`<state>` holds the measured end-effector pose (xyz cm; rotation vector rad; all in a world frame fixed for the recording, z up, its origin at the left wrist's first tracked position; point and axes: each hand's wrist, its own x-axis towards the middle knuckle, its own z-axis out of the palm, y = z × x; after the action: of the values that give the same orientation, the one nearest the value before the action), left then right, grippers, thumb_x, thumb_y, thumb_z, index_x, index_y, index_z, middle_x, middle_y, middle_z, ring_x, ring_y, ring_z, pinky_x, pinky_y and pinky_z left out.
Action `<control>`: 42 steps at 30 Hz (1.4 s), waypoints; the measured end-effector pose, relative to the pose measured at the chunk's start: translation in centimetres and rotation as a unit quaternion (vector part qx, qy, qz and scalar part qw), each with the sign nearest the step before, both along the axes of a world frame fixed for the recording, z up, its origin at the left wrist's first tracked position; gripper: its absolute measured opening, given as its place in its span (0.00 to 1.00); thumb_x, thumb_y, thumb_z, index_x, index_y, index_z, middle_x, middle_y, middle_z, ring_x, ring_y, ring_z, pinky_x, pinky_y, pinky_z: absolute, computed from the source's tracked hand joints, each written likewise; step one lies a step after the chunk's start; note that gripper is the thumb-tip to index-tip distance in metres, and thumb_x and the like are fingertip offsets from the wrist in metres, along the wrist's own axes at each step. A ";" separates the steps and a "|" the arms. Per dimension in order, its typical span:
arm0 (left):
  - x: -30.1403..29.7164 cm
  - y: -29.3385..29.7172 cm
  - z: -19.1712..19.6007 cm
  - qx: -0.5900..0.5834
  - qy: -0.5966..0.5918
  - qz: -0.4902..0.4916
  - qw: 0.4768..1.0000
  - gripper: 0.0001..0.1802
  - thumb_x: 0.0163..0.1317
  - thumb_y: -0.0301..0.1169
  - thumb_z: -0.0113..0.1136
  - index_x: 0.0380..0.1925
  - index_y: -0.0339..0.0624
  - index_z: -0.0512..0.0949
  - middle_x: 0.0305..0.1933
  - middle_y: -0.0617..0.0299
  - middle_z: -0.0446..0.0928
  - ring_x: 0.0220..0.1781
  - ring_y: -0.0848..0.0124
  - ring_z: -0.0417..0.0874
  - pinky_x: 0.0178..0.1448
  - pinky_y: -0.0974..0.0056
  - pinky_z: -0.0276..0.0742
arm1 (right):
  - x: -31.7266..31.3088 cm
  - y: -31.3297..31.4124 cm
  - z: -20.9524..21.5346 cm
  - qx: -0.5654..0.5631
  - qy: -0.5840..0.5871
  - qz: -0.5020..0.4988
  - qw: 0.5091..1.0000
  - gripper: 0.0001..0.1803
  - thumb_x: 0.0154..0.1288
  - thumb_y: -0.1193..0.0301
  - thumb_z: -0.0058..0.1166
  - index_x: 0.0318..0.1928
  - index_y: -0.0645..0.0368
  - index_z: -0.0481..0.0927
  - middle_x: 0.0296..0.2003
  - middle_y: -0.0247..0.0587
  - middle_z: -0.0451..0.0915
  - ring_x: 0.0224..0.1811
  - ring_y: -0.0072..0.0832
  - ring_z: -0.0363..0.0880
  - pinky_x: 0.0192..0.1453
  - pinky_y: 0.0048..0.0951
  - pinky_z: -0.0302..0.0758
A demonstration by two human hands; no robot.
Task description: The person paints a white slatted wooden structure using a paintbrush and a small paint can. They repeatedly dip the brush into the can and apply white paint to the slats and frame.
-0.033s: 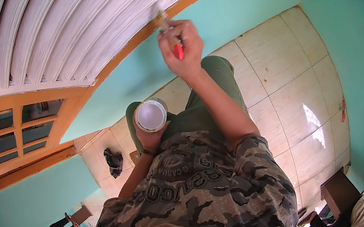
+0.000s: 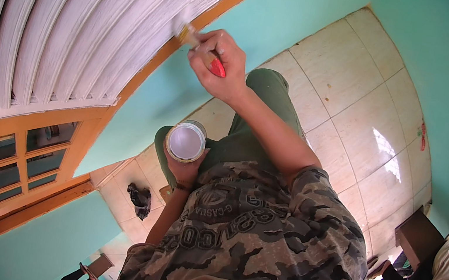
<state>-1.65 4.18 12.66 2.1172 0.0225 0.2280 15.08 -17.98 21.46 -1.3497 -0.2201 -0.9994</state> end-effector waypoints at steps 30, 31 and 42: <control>0.8 3.0 -1.5 0.143 -0.043 0.002 0.989 0.64 0.35 0.39 0.89 0.71 0.34 0.59 0.69 0.49 0.70 0.70 0.56 0.72 0.75 0.54 0.66 | 6.4 -12.2 -1.6 0.339 -0.088 -0.050 0.935 0.08 0.65 0.78 0.63 0.37 0.66 0.75 0.27 0.37 0.83 0.32 0.20 0.81 0.41 0.23 0.79; 0.9 3.2 -1.4 0.156 -0.044 0.002 0.987 0.64 0.35 0.39 0.89 0.71 0.35 0.59 0.69 0.49 0.70 0.70 0.56 0.72 0.74 0.54 0.66 | 5.8 -10.5 -1.8 0.346 -0.054 -0.093 0.932 0.07 0.59 0.77 0.63 0.32 0.61 0.75 0.30 0.38 0.84 0.31 0.23 0.82 0.39 0.27 0.80; 1.1 3.7 -1.6 0.145 -0.034 -0.001 0.989 0.63 0.33 0.38 0.90 0.70 0.36 0.61 0.69 0.50 0.69 0.70 0.56 0.72 0.75 0.53 0.66 | 5.2 -8.1 -1.5 0.344 -0.011 -0.111 0.932 0.07 0.54 0.78 0.64 0.32 0.61 0.78 0.29 0.36 0.83 0.31 0.17 0.78 0.36 0.25 0.78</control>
<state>-0.56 7.87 11.03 2.3966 -0.0564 0.3175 20.24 -26.08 20.01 -0.7260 0.2610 -1.1398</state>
